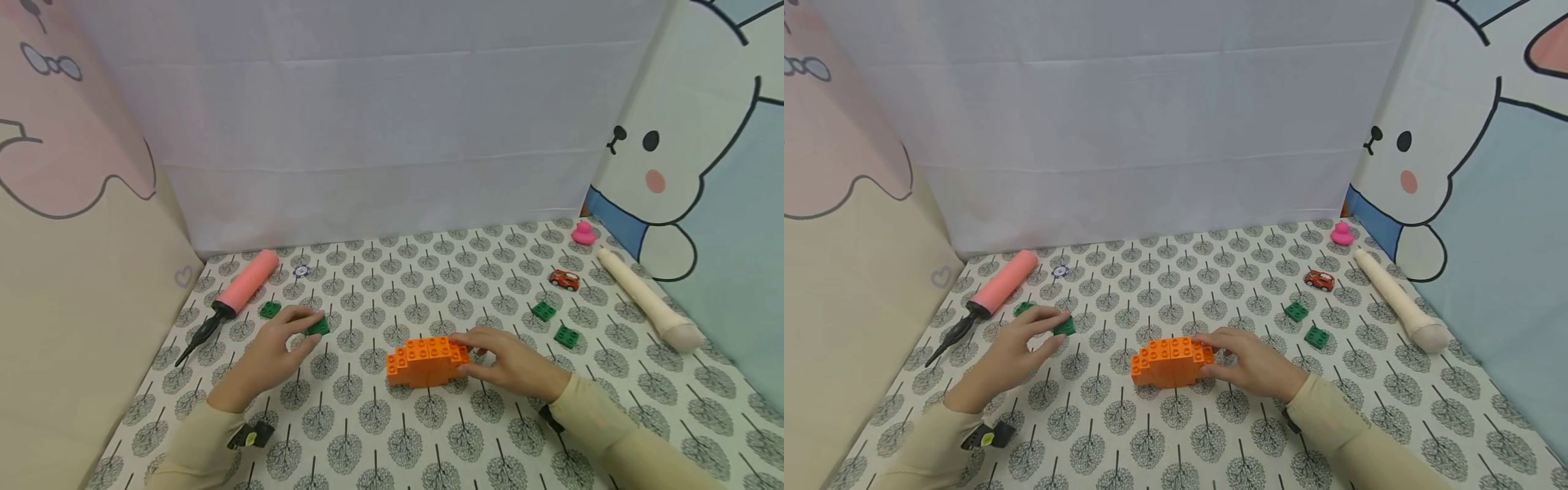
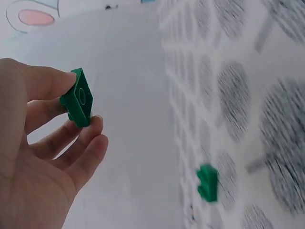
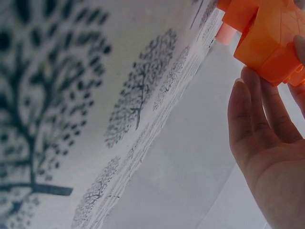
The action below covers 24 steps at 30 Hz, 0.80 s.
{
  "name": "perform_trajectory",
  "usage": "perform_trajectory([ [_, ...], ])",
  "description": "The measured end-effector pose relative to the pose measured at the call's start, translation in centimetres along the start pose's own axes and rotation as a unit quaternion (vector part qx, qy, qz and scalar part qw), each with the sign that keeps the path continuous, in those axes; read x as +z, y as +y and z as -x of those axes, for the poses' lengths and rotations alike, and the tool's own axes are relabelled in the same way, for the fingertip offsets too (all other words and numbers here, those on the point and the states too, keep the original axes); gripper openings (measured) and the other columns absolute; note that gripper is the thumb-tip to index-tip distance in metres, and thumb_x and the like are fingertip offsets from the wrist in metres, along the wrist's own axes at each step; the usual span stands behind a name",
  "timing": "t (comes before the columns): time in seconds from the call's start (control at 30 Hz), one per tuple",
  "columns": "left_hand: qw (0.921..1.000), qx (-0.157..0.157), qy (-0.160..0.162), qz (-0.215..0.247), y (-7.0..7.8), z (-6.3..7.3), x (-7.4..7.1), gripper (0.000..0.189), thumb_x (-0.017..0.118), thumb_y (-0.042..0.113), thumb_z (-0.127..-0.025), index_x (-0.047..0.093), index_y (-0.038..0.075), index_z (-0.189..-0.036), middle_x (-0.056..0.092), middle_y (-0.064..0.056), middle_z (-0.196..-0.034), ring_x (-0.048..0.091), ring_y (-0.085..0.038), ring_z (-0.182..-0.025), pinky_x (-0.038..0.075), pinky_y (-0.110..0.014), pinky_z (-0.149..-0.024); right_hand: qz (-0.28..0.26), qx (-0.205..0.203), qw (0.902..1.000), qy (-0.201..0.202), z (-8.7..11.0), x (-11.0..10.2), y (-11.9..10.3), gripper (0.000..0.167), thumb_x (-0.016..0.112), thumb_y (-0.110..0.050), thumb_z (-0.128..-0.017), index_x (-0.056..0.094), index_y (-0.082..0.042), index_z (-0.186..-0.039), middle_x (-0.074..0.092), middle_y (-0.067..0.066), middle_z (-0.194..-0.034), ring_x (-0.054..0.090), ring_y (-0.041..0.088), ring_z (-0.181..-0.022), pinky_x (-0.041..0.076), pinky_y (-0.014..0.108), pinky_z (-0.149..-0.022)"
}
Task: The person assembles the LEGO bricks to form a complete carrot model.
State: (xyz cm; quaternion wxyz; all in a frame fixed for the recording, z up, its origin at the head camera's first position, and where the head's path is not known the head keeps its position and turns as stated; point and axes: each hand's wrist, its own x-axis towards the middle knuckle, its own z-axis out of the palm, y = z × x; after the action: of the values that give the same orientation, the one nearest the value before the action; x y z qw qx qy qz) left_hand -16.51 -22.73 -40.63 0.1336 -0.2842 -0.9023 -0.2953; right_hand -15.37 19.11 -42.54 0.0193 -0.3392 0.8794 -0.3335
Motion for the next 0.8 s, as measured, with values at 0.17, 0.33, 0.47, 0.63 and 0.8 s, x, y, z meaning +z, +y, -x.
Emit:
perform_trajectory([
  [0.17,0.9970,0.069,-0.002,0.035,2.6,-1.6,1.5,0.042,0.072,0.010,-0.091,0.064,0.002,-0.131,0.059,-0.008,-0.128,0.060,-0.020,-0.110,0.057,-0.033,-0.080,0.000,0.002,1.0000,-0.001,-0.1,0.0,0.0,0.055,0.065,-0.041,-0.095,0.055,-0.015,-0.143,0.062,0.001,-0.132,0.059,0.021,-0.119,0.050,0.051,-0.101],
  [0.33,0.9879,0.139,-0.018,0.067,5.0,-3.0,3.3,0.041,0.073,0.010,-0.090,0.065,0.002,-0.129,0.061,-0.007,-0.128,0.060,-0.020,-0.114,0.056,-0.029,-0.090,-0.002,0.005,1.0000,0.002,0.0,0.1,0.0,0.054,0.067,-0.041,-0.095,0.056,-0.019,-0.143,0.062,0.003,-0.131,0.060,0.021,-0.116,0.052,0.050,-0.098],
  [0.47,0.9784,0.181,-0.029,0.096,6.6,-3.8,4.5,0.040,0.073,0.010,-0.090,0.066,0.001,-0.128,0.063,-0.009,-0.127,0.062,-0.021,-0.114,0.055,-0.028,-0.094,-0.003,0.005,1.0000,0.005,0.0,0.1,0.0,0.054,0.067,-0.040,-0.094,0.056,-0.019,-0.142,0.063,0.003,-0.131,0.060,0.021,-0.116,0.052,0.049,-0.098],
  [0.63,0.9699,0.208,-0.028,0.124,7.6,-4.1,5.6,0.037,0.072,0.007,-0.090,0.066,-0.004,-0.125,0.063,-0.013,-0.123,0.063,-0.022,-0.111,0.055,-0.023,-0.092,-0.001,-0.005,1.0000,0.005,-0.1,0.1,0.1,0.053,0.067,-0.039,-0.095,0.056,-0.019,-0.142,0.063,0.001,-0.130,0.060,0.018,-0.114,0.054,0.047,-0.096],
  [0.8,0.9689,0.212,-0.020,0.127,7.8,-4.2,6.1,0.037,0.074,0.007,-0.088,0.067,-0.004,-0.123,0.064,-0.012,-0.123,0.063,-0.021,-0.109,0.055,-0.021,-0.090,0.005,-0.007,0.9999,0.010,0.0,0.1,0.1,0.054,0.068,-0.039,-0.094,0.056,-0.019,-0.142,0.063,0.001,-0.130,0.061,0.019,-0.114,0.054,0.047,-0.096],
])
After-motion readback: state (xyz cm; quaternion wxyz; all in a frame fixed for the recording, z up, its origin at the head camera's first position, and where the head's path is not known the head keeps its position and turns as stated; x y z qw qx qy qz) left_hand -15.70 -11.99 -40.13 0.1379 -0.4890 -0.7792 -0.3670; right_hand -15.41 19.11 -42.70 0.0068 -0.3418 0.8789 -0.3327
